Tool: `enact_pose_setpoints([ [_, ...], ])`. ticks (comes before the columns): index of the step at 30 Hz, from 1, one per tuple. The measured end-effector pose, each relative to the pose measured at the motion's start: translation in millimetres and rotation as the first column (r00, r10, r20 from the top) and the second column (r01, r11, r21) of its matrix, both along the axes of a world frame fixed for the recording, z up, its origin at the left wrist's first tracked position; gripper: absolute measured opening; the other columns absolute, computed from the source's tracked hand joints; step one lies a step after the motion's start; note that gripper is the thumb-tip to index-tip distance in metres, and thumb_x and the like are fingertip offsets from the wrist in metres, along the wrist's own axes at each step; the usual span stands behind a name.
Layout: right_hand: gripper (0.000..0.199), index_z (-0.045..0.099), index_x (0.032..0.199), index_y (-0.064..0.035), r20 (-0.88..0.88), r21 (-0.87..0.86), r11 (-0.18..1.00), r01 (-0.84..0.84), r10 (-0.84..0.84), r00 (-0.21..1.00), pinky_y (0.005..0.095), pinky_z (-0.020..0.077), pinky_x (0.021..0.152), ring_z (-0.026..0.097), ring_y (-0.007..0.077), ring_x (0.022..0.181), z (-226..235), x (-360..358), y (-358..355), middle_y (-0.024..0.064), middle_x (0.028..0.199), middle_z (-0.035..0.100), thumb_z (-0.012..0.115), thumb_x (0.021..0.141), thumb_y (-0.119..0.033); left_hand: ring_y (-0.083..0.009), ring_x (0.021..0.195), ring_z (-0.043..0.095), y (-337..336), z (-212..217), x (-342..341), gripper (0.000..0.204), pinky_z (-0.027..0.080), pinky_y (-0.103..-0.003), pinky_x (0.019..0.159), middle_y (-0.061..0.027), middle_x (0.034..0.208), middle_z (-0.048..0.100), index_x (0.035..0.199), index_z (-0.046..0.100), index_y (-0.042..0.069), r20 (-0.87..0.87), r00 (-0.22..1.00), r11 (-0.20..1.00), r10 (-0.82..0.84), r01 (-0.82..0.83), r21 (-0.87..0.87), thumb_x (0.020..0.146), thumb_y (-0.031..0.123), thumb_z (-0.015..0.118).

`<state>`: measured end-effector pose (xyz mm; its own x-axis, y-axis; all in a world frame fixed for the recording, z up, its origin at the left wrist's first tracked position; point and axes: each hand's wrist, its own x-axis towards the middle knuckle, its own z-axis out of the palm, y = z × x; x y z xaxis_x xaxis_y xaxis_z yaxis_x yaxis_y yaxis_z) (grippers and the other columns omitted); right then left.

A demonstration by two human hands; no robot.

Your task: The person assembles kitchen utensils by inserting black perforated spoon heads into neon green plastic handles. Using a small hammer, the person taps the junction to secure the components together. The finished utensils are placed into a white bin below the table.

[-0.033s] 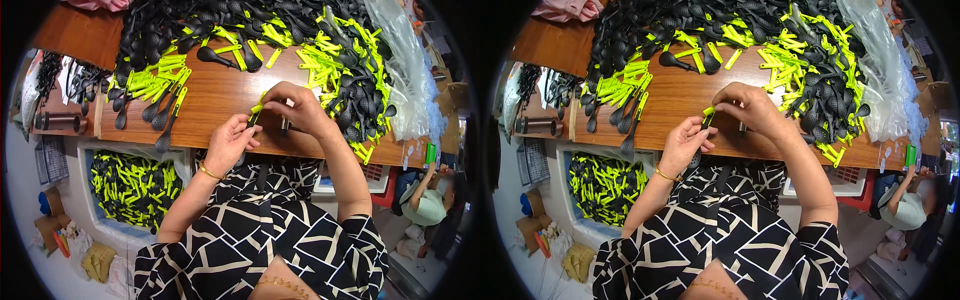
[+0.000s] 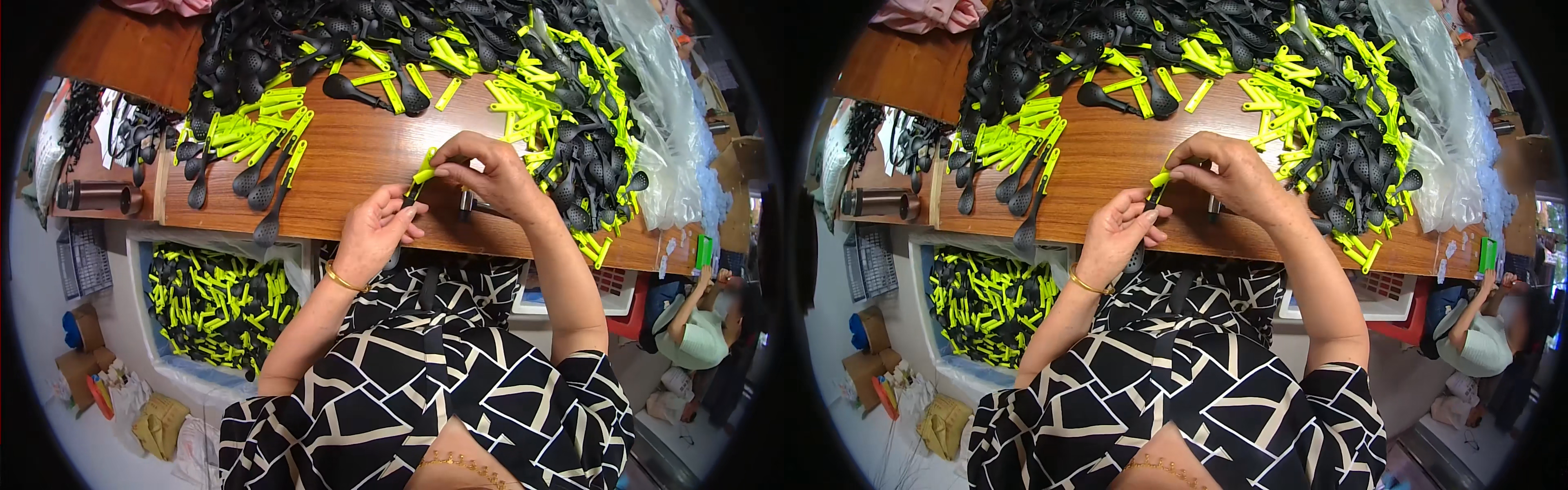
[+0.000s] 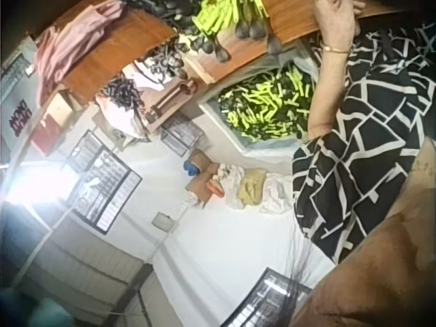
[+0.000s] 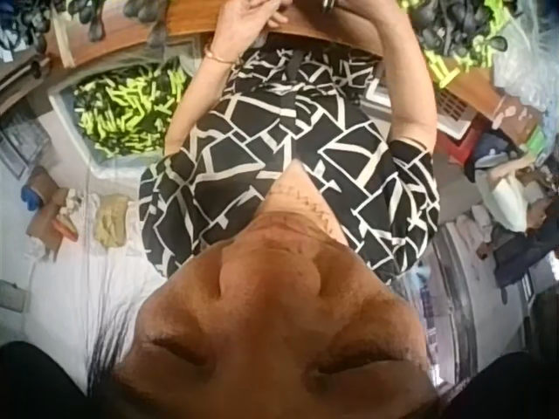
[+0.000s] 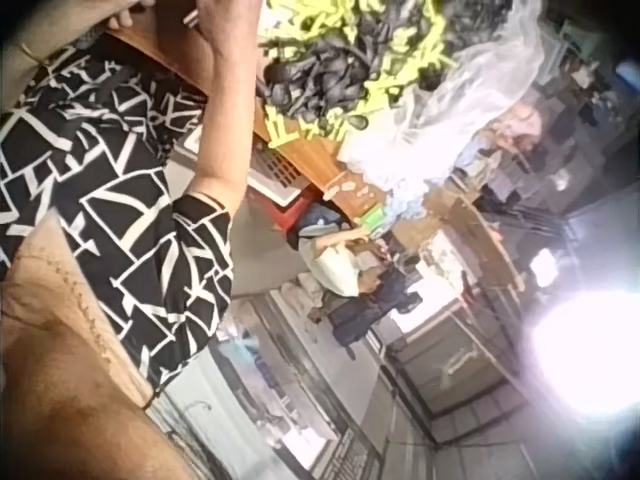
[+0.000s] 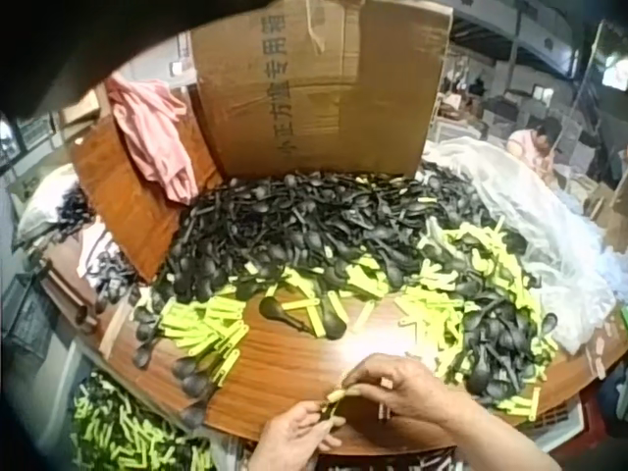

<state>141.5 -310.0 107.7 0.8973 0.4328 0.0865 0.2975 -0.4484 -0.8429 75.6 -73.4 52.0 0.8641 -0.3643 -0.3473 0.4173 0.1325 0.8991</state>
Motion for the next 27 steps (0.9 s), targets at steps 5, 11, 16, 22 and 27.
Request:
enact_pose_setpoints([
  [5, 0.013, 0.074, 0.103, -0.0027, 0.054, -0.133, 0.981, -0.142, 0.150, 0.987, 0.0357, 0.0563, 0.078, 0.073, 0.0232, 0.088, 2.2, -2.4, 2.6, 0.0081, 0.097, 0.075, 0.079, 0.093, -0.008, -0.0126, 0.086, 0.074, -1.1, 2.9, -3.7, 0.037, 0.060, -0.025, 0.075, -0.0156, 0.120, 0.075, 0.142, 0.055, -0.002, 0.035, 0.999, 1.000, -0.014, 0.013, 0.020, 0.108, 0.011, 0.062],
  [11, 0.014, 0.074, 0.101, -0.0017, 0.107, -0.178, 0.967, -0.181, 0.202, 0.974, 0.0377, 0.0568, 0.080, 0.073, 0.0285, 0.091, 3.2, -10.1, 10.9, 0.0107, 0.097, 0.073, 0.079, 0.089, -0.006, -0.0111, 0.084, 0.073, -2.7, 11.2, -8.9, 0.033, 0.059, -0.024, 0.075, -0.0130, 0.112, 0.077, 0.137, 0.058, -0.003, 0.112, 0.993, 0.983, -0.050, 0.029, 0.179, 0.108, 0.011, 0.063],
  [16, 0.016, 0.074, 0.102, -0.0022, 0.157, -0.219, 0.968, -0.121, 0.157, 0.975, 0.0397, 0.0578, 0.084, 0.072, 0.0289, 0.096, -0.8, -28.7, 21.3, 0.0102, 0.104, 0.073, 0.079, 0.087, -0.005, -0.0102, 0.080, 0.072, 0.7, 6.0, -9.9, 0.026, 0.059, -0.023, 0.073, -0.0100, 0.099, 0.077, 0.129, 0.062, -0.004, 0.076, 0.993, 0.970, -0.091, 0.071, 0.232, 0.108, 0.011, 0.064],
  [22, 0.025, 0.073, 0.103, -0.0042, 0.143, -0.090, 0.994, 0.060, -0.047, 0.989, 0.0410, 0.0583, 0.087, 0.073, 0.0311, 0.104, -1.9, -34.5, 21.2, 0.0108, 0.101, 0.073, 0.084, 0.086, -0.019, -0.0103, 0.079, 0.073, 1.3, 3.6, -26.2, 0.018, 0.059, -0.023, 0.072, -0.0089, 0.093, 0.077, 0.121, 0.066, -0.003, 0.166, 0.984, 0.984, -0.065, 0.035, 0.176, 0.107, 0.008, 0.065],
  [27, 0.023, 0.075, 0.100, -0.0068, -0.210, -0.017, 0.999, -0.038, 0.033, 0.977, 0.0281, 0.0538, 0.068, 0.072, 0.0133, 0.077, -9.8, -39.5, 13.1, 0.0031, 0.088, 0.078, 0.087, 0.089, -0.023, -0.0125, 0.077, 0.075, 7.4, 20.3, -36.4, 0.014, 0.060, -0.025, 0.069, -0.0087, 0.089, 0.076, 0.115, 0.070, -0.002, 0.483, 0.865, 0.911, -0.137, -0.082, 0.404, 0.103, 0.005, 0.069],
])
